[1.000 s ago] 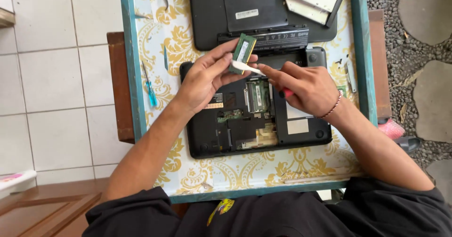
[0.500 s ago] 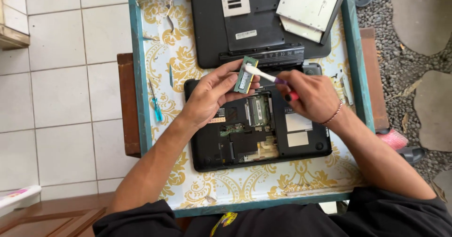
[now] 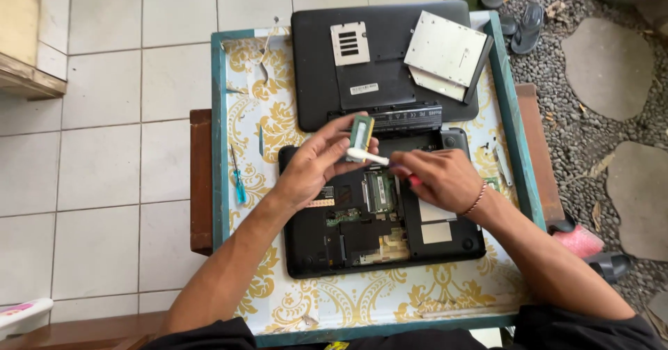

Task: Cleaning and repairing internal laptop components using a brush and screwdriver

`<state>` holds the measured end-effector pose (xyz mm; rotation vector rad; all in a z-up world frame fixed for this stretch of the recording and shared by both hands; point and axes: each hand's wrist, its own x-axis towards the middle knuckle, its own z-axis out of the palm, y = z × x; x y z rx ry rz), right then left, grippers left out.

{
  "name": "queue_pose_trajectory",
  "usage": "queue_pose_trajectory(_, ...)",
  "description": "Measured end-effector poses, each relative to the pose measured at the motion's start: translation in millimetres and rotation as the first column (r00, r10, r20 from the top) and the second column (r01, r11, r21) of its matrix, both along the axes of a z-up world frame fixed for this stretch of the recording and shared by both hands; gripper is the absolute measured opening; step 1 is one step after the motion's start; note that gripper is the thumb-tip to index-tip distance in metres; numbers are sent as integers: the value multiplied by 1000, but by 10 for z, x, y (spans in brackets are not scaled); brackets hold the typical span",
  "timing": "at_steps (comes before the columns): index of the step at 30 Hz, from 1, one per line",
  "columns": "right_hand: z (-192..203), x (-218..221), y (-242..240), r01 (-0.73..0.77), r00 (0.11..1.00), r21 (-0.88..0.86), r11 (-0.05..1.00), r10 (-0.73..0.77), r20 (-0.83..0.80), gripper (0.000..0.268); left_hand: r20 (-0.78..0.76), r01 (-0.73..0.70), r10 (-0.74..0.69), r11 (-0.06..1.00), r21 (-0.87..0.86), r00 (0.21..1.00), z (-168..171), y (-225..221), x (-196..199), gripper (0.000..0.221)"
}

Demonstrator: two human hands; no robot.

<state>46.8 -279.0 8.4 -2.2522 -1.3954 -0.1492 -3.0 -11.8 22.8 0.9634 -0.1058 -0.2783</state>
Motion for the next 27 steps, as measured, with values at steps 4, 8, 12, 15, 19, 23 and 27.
queue_pose_trajectory(4,-170,86,-191,170,985,-6,985,-170,12,40,-27,30,-31,999,-31,999,-102,-78,-79,44)
queue_pose_trajectory(8,-228,0,-99,60,997,38,997,-62,40,34,-7,-40,39,999,-22,999,-170,-53,-18,46)
queue_pose_trajectory(12,0,64,-117,185,979,-9,983,-183,85,35,23,19,-19,999,-30,1000,-17,-100,-132,43)
queue_pose_trajectory(15,-209,-48,-74,58,992,39,998,-62,106,39,54,2,-1,1000,-12,999,-169,-42,-48,46)
queue_pose_trajectory(19,-50,-76,-65,51,995,31,998,-53,80,32,61,-2,4,999,-32,998,-129,-74,-96,46)
queue_pose_trajectory(23,-85,-39,-87,151,984,35,988,-154,90,38,69,55,-54,998,-11,996,-14,-43,-92,46)
queue_pose_trajectory(27,32,-89,0,87,991,8,996,-87,97,27,96,9,-11,1000,18,995,-122,-7,-5,48)
